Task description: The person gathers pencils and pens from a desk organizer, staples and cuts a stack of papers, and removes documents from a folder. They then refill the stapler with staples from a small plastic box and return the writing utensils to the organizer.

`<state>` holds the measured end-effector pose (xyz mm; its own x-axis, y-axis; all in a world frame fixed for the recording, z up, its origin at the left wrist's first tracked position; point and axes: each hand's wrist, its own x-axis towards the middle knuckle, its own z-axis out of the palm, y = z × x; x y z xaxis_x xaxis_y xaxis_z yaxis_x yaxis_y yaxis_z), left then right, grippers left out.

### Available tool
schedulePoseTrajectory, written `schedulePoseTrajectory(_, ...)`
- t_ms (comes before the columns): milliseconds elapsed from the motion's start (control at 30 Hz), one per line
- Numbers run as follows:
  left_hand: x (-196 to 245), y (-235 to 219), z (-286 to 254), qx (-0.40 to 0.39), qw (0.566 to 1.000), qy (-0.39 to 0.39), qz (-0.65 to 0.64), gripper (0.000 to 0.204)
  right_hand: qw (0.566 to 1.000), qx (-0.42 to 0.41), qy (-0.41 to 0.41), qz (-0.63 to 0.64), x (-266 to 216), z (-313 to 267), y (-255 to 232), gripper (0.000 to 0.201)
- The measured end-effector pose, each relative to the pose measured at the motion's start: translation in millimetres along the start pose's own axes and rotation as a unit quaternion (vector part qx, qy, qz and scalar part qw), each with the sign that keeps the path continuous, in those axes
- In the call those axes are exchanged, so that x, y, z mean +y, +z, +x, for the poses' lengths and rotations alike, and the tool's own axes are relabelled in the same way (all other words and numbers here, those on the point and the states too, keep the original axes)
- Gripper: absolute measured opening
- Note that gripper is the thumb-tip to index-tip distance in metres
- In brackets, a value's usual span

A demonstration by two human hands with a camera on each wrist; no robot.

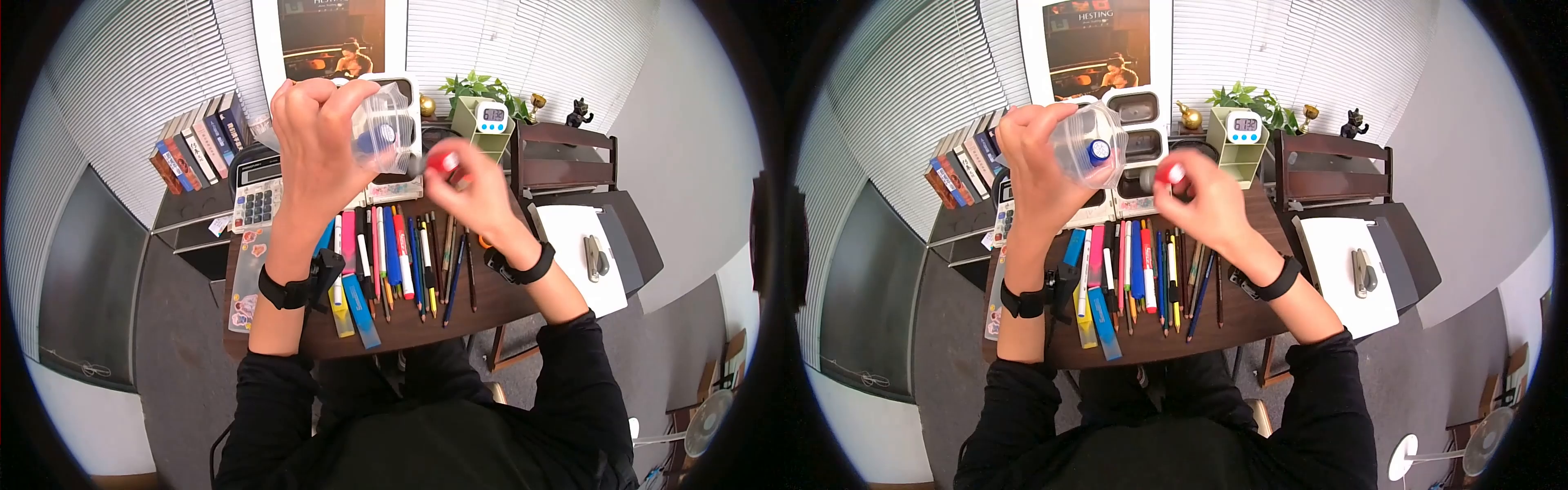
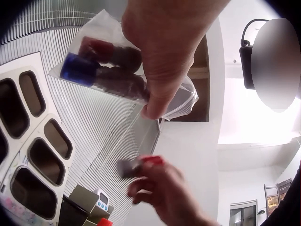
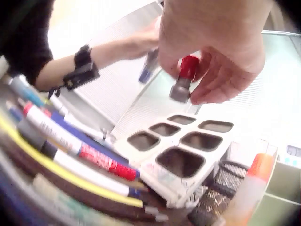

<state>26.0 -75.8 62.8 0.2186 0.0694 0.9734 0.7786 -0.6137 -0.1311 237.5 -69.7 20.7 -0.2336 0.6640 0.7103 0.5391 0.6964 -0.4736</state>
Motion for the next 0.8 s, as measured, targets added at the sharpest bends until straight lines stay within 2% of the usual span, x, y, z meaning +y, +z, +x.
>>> schedulePoseTrajectory(67,2.0,0.6,-0.1,-0.011,1.0,-0.004,0.014,0.074,0.975,0.105,-0.006,0.194,-15.2,7.8,-8.5,0.023)
schedulePoseTrajectory(133,3.7,1.1,-0.7,-0.014,1.0,-0.001,0.009,0.074,0.961,0.144,-0.065,0.225,-31.0,16.0,-16.9,0.024)
schedulePoseTrajectory(167,4.3,1.3,-0.4,-0.014,1.0,0.001,0.006,0.074,0.96,0.139,-0.074,0.233,-36.6,17.6,-20.0,0.025)
schedulePoseTrajectory(200,5.0,1.9,0.0,-0.015,1.0,0.004,0.005,0.074,0.959,0.142,-0.073,0.234,-42.3,19.8,-23.3,0.025)
schedulePoseTrajectory(267,6.0,3.0,-0.7,-0.011,1.0,0.006,0.014,0.075,0.981,0.107,-0.132,0.09,-51.9,23.6,-26.9,0.025)
schedulePoseTrajectory(333,6.2,3.9,-0.9,-0.006,1.0,0.014,0.01,0.075,0.981,0.094,-0.136,0.097,-56.5,28.0,-24.9,0.026)
schedulePoseTrajectory(400,6.8,6.1,-1.1,0.001,1.0,0.021,0.005,0.075,0.985,0.064,-0.153,0.049,-59.3,34.0,-24.9,0.028)
schedulePoseTrajectory(467,7.0,7.8,-2.9,-0.008,1.0,0.02,0.015,0.075,0.98,0.07,-0.179,0.048,-60.6,40.1,-20.1,0.027)
schedulePoseTrajectory(533,6.5,9.6,-4.4,-0.008,0.999,0.026,0.02,0.074,0.981,0.104,-0.131,0.103,-65.9,41.4,-16.3,0.026)
schedulePoseTrajectory(567,6.1,10.4,-5.1,-0.009,0.999,0.031,0.023,0.074,0.98,0.104,-0.133,0.103,-65.2,42.0,-15.7,0.026)
schedulePoseTrajectory(667,3.4,11.0,-5.9,-0.005,0.999,0.032,0.011,0.074,0.981,0.084,-0.159,0.065,-63.1,41.9,-14.4,0.025)
schedulePoseTrajectory(733,5.2,10.6,-4.6,-0.003,1.0,0.029,0.006,0.073,0.986,0.048,-0.124,0.103,-64.5,39.5,-14.5,0.028)
schedulePoseTrajectory(800,6.7,10.6,-3.9,-0.002,1.0,0.026,0.0,0.073,0.986,0.054,-0.121,0.103,-62.6,38.8,-11.2,0.029)
